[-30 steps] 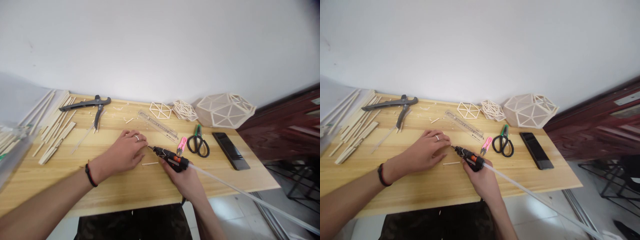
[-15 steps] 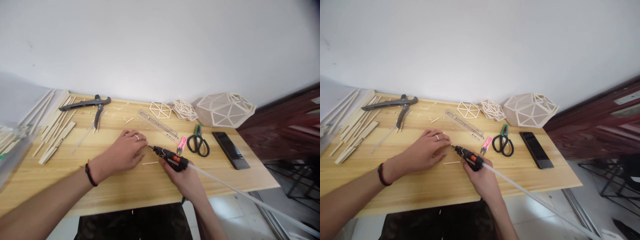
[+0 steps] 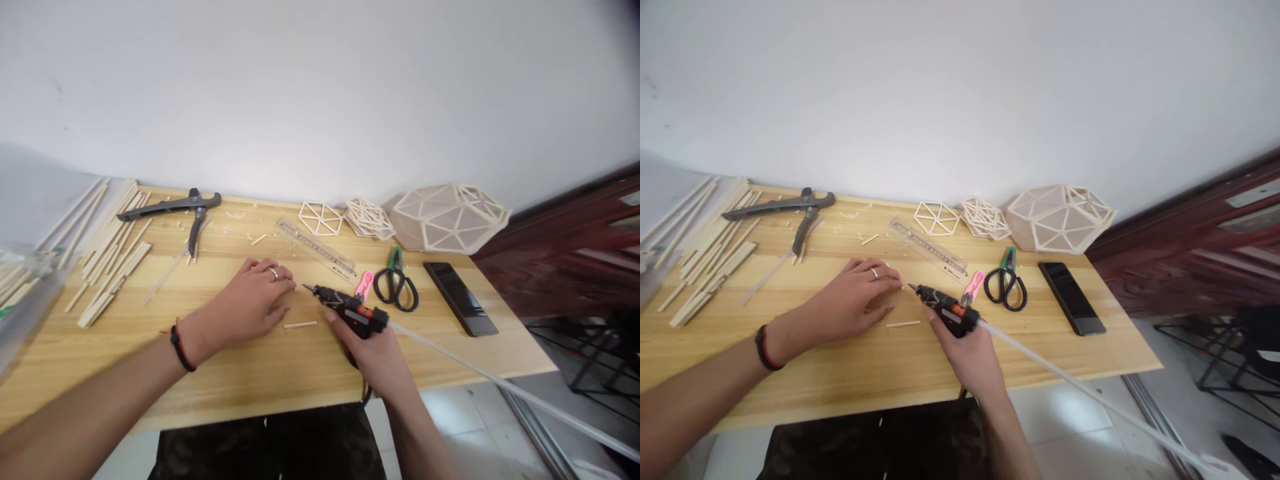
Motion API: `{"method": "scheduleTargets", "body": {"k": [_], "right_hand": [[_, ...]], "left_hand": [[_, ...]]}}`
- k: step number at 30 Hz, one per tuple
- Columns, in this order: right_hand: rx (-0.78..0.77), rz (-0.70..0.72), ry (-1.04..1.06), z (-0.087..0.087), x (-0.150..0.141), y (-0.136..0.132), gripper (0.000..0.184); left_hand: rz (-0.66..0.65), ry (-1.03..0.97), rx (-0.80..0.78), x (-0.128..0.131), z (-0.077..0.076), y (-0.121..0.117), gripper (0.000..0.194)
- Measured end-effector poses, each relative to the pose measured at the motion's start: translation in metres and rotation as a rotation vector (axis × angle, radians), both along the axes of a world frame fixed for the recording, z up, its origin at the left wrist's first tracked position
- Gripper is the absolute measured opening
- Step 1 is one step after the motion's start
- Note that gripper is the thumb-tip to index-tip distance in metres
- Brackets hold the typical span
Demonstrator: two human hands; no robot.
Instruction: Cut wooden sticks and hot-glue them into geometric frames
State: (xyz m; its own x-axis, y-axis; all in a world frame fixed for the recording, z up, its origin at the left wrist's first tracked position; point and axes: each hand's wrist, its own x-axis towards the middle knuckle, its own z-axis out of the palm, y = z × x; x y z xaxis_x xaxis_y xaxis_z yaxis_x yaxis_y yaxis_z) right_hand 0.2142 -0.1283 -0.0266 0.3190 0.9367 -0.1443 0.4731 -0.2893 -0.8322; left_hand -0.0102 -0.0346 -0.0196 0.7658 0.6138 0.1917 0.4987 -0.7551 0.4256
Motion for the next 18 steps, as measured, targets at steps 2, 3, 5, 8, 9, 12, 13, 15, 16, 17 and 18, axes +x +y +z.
{"method": "scheduleTargets", "body": {"k": [2, 3, 5, 8, 9, 12, 13, 15, 16, 17, 18], "right_hand": [[0.000, -0.057, 0.070, 0.000, 0.007, -0.003, 0.042], [0.023, -0.074, 0.083, 0.001, 0.012, -0.004, 0.044], [0.056, -0.087, -0.042, 0.002, 0.021, -0.004, 0.045], [0.110, -0.053, -0.429, 0.000, 0.038, 0.003, 0.038], [0.138, -0.003, -0.539, -0.002, 0.044, 0.006, 0.038], [0.246, 0.252, -0.699, -0.007, 0.065, 0.014, 0.041], [0.249, 0.349, -0.702, -0.007, 0.072, 0.015, 0.042], [0.240, 0.512, -0.682, -0.001, 0.083, 0.016, 0.040], [0.228, 0.574, -0.669, 0.005, 0.087, 0.016, 0.038], [0.233, 0.619, -0.663, 0.012, 0.088, 0.016, 0.035], [0.253, 0.630, -0.667, 0.020, 0.085, 0.016, 0.033]], "left_hand": [[0.002, 0.001, 0.002, 0.000, 0.000, 0.000, 0.024], [0.002, 0.002, 0.003, 0.000, 0.000, 0.000, 0.024], [0.001, 0.002, 0.002, 0.000, 0.000, 0.000, 0.024], [0.009, -0.006, 0.006, 0.000, 0.001, 0.000, 0.023], [0.014, -0.010, 0.007, 0.000, 0.001, 0.000, 0.023], [0.023, -0.019, -0.002, 0.000, 0.001, 0.001, 0.027], [0.022, -0.019, -0.009, 0.000, 0.001, 0.001, 0.029], [0.021, -0.015, -0.020, -0.001, 0.001, 0.002, 0.030], [0.020, -0.015, -0.023, -0.002, 0.001, 0.003, 0.031], [0.019, -0.016, -0.024, -0.002, 0.001, 0.004, 0.031], [0.015, -0.017, -0.024, -0.003, 0.001, 0.004, 0.032]]}}
